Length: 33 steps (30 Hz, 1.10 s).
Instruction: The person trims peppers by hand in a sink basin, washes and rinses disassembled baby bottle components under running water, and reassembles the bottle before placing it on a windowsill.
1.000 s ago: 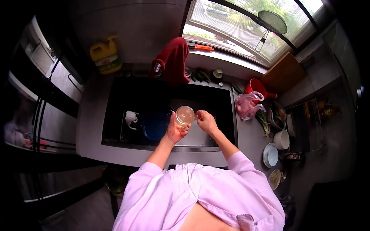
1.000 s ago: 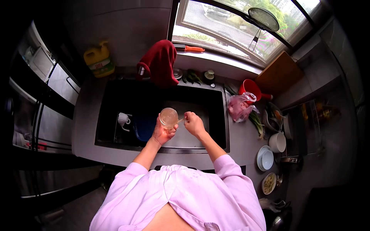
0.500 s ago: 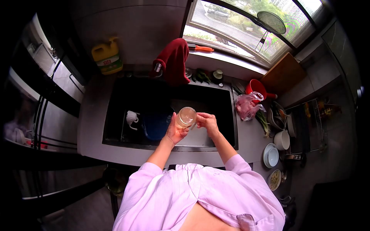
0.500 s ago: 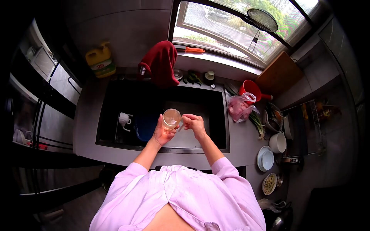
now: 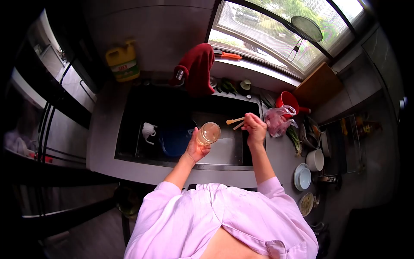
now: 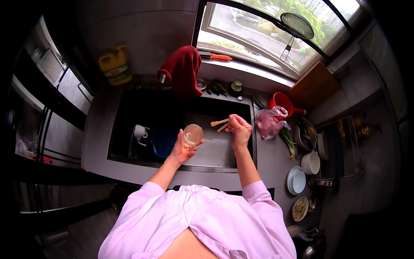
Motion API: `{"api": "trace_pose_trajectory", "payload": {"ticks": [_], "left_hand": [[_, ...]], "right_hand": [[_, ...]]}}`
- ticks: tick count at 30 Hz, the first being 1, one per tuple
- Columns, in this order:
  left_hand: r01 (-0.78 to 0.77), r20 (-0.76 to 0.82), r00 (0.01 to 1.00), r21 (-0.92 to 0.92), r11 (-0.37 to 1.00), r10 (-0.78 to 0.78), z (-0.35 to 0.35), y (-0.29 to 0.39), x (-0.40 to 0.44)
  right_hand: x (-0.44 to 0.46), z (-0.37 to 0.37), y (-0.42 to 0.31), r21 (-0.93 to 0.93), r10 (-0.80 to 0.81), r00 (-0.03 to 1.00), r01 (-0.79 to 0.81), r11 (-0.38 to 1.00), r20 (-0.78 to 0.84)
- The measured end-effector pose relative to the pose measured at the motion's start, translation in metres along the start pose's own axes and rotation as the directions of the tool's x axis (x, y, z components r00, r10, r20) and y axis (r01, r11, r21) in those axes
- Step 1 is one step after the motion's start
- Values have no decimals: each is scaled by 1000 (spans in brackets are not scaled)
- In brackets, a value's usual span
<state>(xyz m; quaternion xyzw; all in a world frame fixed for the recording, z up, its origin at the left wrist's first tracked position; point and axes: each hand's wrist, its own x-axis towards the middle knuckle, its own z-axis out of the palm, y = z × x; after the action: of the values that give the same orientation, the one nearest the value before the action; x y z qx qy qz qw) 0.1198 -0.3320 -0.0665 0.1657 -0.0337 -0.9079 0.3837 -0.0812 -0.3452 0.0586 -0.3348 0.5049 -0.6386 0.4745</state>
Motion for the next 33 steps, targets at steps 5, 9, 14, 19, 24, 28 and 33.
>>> {"api": "trace_pose_trajectory", "payload": {"ticks": [5,9,14,19,24,28,33], "left_hand": [[-13,-36,999,35,999,14,3,-3,2],[-3,-46,999,17,1000,3,7,-5,3],[-18,-102,995,-4,1000,17,14,-3,-4],[-22,-102,995,-37,999,18,8,2,-8],[-11,-96,995,-22,1000,9,7,0,-9],[14,-76,997,-17,1000,-16,13,-4,-11],[23,-62,998,-23,999,-24,13,-5,-11]], "right_hand": [[-26,25,-38,-100,-93,987,107,989,132],[-42,54,-28,-273,-169,952,239,932,256],[-50,65,-4,-589,-359,796,603,538,487],[-55,60,-1,-587,-381,623,779,221,683],[-52,56,3,-600,-291,754,649,467,589],[-42,55,-5,-621,-43,916,305,722,399],[-25,53,6,-611,159,933,78,787,324]]}}
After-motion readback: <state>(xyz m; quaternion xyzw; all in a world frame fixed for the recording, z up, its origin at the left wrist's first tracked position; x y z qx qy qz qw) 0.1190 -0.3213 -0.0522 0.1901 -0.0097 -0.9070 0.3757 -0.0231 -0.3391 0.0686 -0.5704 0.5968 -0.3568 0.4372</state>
